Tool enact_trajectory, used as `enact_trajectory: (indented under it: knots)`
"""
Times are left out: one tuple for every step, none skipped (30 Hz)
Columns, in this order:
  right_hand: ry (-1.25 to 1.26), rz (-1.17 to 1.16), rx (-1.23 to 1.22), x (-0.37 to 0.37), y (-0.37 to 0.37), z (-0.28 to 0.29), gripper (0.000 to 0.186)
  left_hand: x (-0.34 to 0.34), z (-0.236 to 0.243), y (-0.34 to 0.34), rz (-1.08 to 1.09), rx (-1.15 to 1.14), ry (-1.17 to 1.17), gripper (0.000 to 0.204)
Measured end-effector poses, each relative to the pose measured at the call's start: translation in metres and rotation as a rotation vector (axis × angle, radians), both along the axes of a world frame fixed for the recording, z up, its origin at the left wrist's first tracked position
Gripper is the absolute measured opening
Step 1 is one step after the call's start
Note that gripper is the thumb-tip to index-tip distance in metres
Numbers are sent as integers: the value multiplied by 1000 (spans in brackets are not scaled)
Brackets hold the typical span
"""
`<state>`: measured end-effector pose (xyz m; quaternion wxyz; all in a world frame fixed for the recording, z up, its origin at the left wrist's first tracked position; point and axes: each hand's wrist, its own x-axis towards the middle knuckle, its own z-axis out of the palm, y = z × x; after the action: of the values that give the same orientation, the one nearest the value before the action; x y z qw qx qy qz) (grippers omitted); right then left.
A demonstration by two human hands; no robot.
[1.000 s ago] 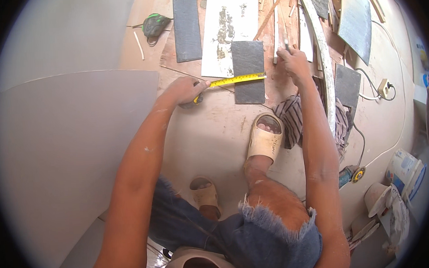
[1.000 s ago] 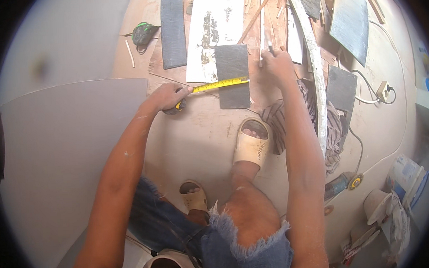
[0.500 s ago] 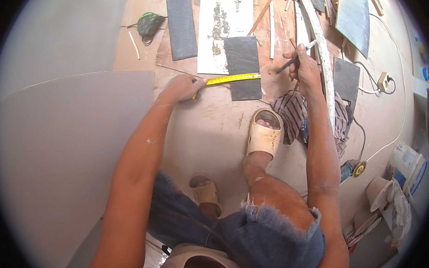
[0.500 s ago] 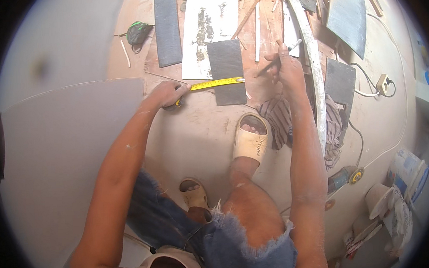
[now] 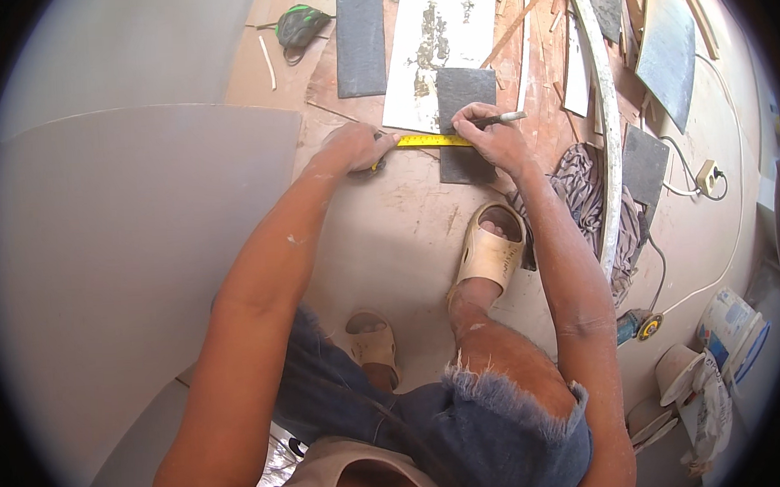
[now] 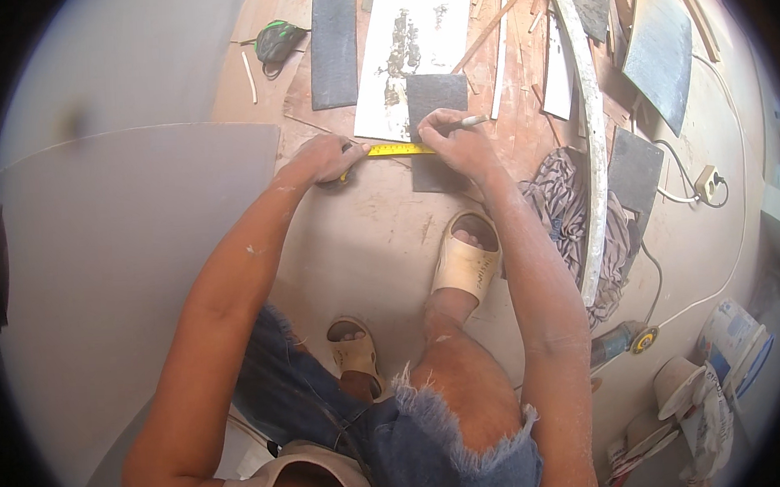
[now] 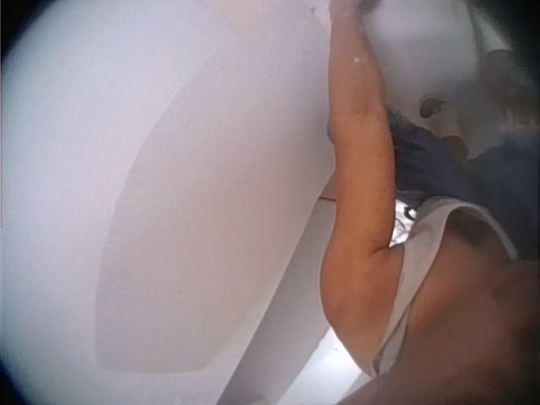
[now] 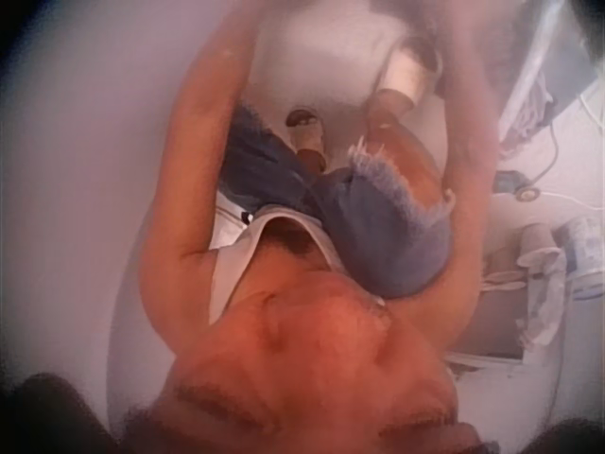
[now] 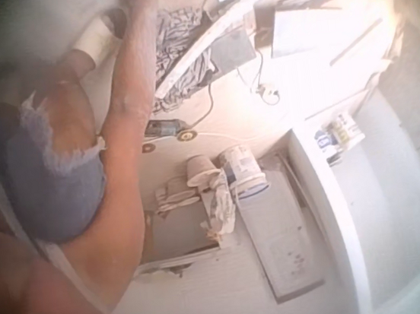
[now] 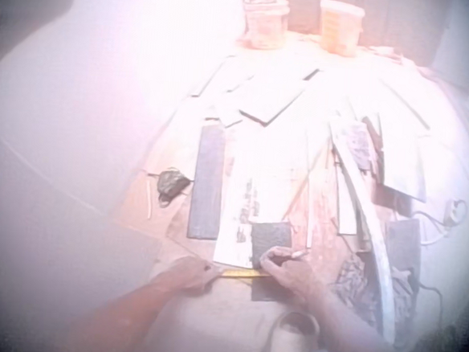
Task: The person measures a dark rectangular tile with a tape measure and marks it with a pencil. They then use a metal straightedge to draw a straight line across the tile. Finally, they use a handheld power cutter to cut the tile along the marked line.
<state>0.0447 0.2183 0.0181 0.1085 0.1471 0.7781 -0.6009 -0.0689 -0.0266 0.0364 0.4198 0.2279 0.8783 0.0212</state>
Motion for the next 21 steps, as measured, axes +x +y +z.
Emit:
enact_trajectory:
  knots:
    - [24, 24, 55, 1, 0, 2, 20, 0, -1, -2, 5, -1, 0, 77]
    - [46, 46, 113, 2, 1, 5, 20, 0, 1, 0, 7, 1, -2, 77]
    - [22, 48, 113, 3, 2, 4, 21, 0, 3, 2, 9, 3, -4, 78]
    - [-2, 50, 114, 3, 3, 1, 23, 0, 5, 5, 13, -24, -26, 76]
    - [-24, 52, 114, 3, 3, -1, 24, -1, 12, 10, 16, -53, -48, 74]
    - [-9, 61, 133, 3, 3, -4, 24, -1, 15, 13, 19, -81, -69, 72]
    - [7, 70, 152, 3, 4, -7, 25, -1, 11, 11, 10, -68, -55, 74]
    - [26, 81, 168, 2, 3, -7, 25, -1, 7, 8, 4, -58, -39, 76]
    - [30, 89, 180, 1, 2, -7, 25, -1, 4, 5, -3, -47, -23, 79]
    - [35, 97, 193, 1, 1, -7, 26, -2, 1, 2, -3, -43, -21, 79]
    - [38, 104, 206, 1, 1, -6, 26, -2, 0, 3, -4, -37, -21, 79]
    - [38, 110, 203, 1, 1, -6, 26, -1, 0, 3, -5, -32, -22, 79]
    - [39, 117, 200, 0, 1, -6, 26, -1, 0, 3, 1, -39, -27, 79]
    - [38, 123, 199, 1, 1, -6, 26, -1, 1, 4, 6, -45, -33, 79]
    - [38, 126, 205, 1, 2, -6, 26, -1, 3, 5, 11, -51, -39, 78]
    - [37, 129, 211, 1, 2, -7, 26, -1, 4, 7, 16, -62, -50, 78]
    - [39, 134, 216, 0, 1, -5, 25, -1, 7, 8, 23, -75, -60, 78]
    - [30, 134, 219, 0, 1, -3, 25, -1, 9, 9, 30, -88, -71, 78]
    - [22, 135, 222, 0, 1, -1, 25, -1, 7, 7, 20, -81, -61, 78]
    - [13, 136, 225, 0, 0, 1, 25, -1, 5, 6, 12, -73, -50, 78]
    - [19, 119, 223, 0, 0, 0, 25, -2, 3, 5, 3, -66, -40, 78]
